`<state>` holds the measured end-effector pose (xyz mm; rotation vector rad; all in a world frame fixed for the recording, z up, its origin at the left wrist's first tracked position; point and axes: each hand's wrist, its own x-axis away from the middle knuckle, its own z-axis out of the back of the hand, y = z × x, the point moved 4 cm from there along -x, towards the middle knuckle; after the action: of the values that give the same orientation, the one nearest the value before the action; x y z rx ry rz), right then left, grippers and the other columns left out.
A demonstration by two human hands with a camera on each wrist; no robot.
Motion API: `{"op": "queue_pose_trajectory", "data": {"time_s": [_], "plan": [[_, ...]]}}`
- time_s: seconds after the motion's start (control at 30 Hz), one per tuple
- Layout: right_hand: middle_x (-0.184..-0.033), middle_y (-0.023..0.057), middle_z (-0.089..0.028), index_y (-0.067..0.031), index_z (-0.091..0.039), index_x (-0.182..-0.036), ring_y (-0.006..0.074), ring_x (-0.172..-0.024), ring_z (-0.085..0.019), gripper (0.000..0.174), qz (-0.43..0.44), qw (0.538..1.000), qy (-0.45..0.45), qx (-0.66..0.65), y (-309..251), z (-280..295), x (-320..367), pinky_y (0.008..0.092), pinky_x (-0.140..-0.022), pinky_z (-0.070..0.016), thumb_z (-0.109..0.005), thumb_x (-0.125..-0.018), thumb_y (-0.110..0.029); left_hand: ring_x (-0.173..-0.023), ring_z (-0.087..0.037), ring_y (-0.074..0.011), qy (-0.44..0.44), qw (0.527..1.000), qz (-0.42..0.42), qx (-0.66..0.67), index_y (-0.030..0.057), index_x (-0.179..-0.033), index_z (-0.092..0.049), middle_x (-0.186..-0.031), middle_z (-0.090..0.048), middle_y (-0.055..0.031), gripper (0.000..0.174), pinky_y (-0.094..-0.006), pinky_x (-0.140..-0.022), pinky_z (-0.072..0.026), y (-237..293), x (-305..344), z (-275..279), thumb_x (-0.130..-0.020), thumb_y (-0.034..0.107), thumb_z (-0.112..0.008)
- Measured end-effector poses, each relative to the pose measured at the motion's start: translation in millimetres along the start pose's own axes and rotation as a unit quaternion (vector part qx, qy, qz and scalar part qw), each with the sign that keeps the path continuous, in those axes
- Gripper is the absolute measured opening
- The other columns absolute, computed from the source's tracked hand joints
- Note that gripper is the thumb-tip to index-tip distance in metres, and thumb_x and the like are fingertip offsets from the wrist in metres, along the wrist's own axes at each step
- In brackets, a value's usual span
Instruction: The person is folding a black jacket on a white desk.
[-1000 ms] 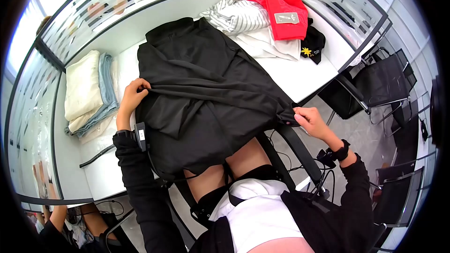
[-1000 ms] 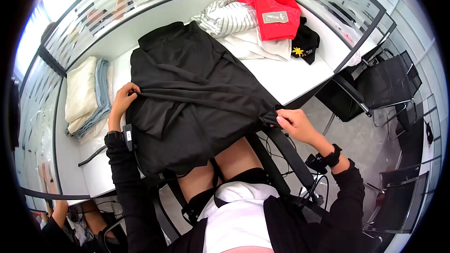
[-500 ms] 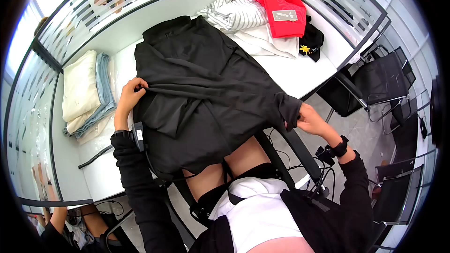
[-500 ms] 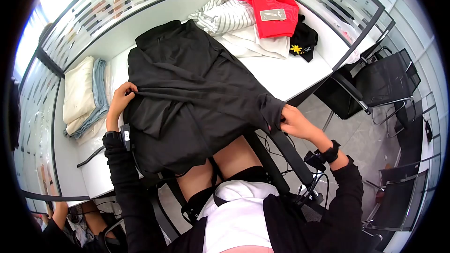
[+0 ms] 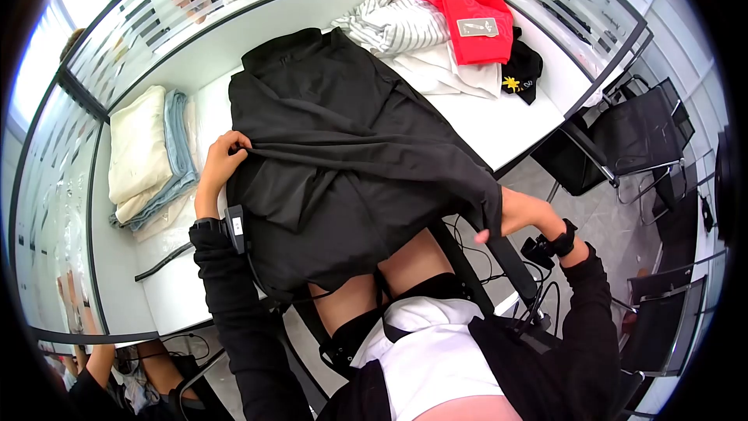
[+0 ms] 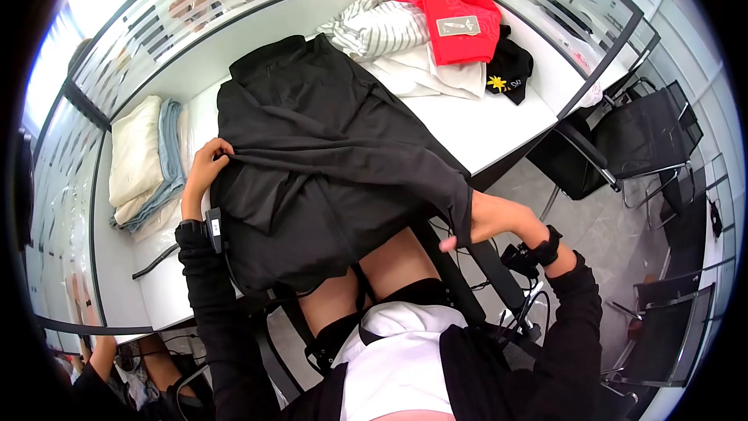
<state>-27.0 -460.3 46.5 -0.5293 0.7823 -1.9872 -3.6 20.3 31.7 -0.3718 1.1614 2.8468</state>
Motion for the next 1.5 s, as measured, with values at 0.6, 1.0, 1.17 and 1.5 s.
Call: {"op": "queue_pose_trajectory", "data": {"time_s": [0.6,1.0,1.17,1.5], "plan": [[-0.098,0.0139,-0.056,0.0031,-0.047,-0.115,0.0252,-0.088,-0.052,0.084,-0.038,0.999,0.028,-0.010,-2.7,-7.5,-19.7,0.0321,-0.083,-0.0431,-0.086,-0.054,-0.039,-0.072,-0.046,-0.0176,0.001,1.000,-0.015,-0.014,0.0017,-0.080,-0.058,-0.075,-0.053,-0.0055,0.015,-0.0273,-0.071,-0.0404,1.6,-0.7,-0.1,-0.066,0.000,-0.055],[-0.119,0.0193,-0.052,0.0032,-0.047,-0.120,0.0329,-0.109,-0.049,0.046,0.025,0.995,0.074,0.056,0.9,5.8,-23.7,0.0339,-0.095,-0.0377,-0.059,-0.085,-0.025,-0.071,-0.045,-0.0173,-0.004,1.000,-0.012,-0.017,0.0018,-0.080,-0.058,-0.074,-0.053,-0.0051,0.015,-0.0270,-0.070,-0.0397,0.0,-0.7,0.4,-0.066,0.000,-0.055],[-0.119,0.0176,-0.053,0.0016,-0.049,-0.118,0.0304,-0.108,-0.051,0.047,0.014,1.000,0.001,-0.022,54.5,16.3,23.3,0.0321,-0.094,-0.0388,-0.062,-0.077,-0.018,-0.071,-0.044,-0.0163,-0.006,1.000,-0.001,-0.006,0.0016,-0.079,-0.058,-0.074,-0.052,-0.0046,0.014,-0.0263,-0.070,-0.0392,1.3,-0.7,0.6,-0.066,0.000,-0.054],[-0.110,0.0156,-0.057,-0.0041,-0.055,-0.112,0.0305,-0.104,-0.053,0.043,-0.013,0.966,0.104,0.234,26.2,10.9,0.3,0.0350,-0.092,-0.0413,-0.066,-0.072,-0.010,-0.070,-0.044,-0.0152,-0.003,1.000,0.007,0.007,0.0015,-0.078,-0.058,-0.073,-0.051,-0.0038,0.014,-0.0251,-0.069,-0.0385,1.4,0.0,-0.4,-0.065,-0.001,-0.054]]}}
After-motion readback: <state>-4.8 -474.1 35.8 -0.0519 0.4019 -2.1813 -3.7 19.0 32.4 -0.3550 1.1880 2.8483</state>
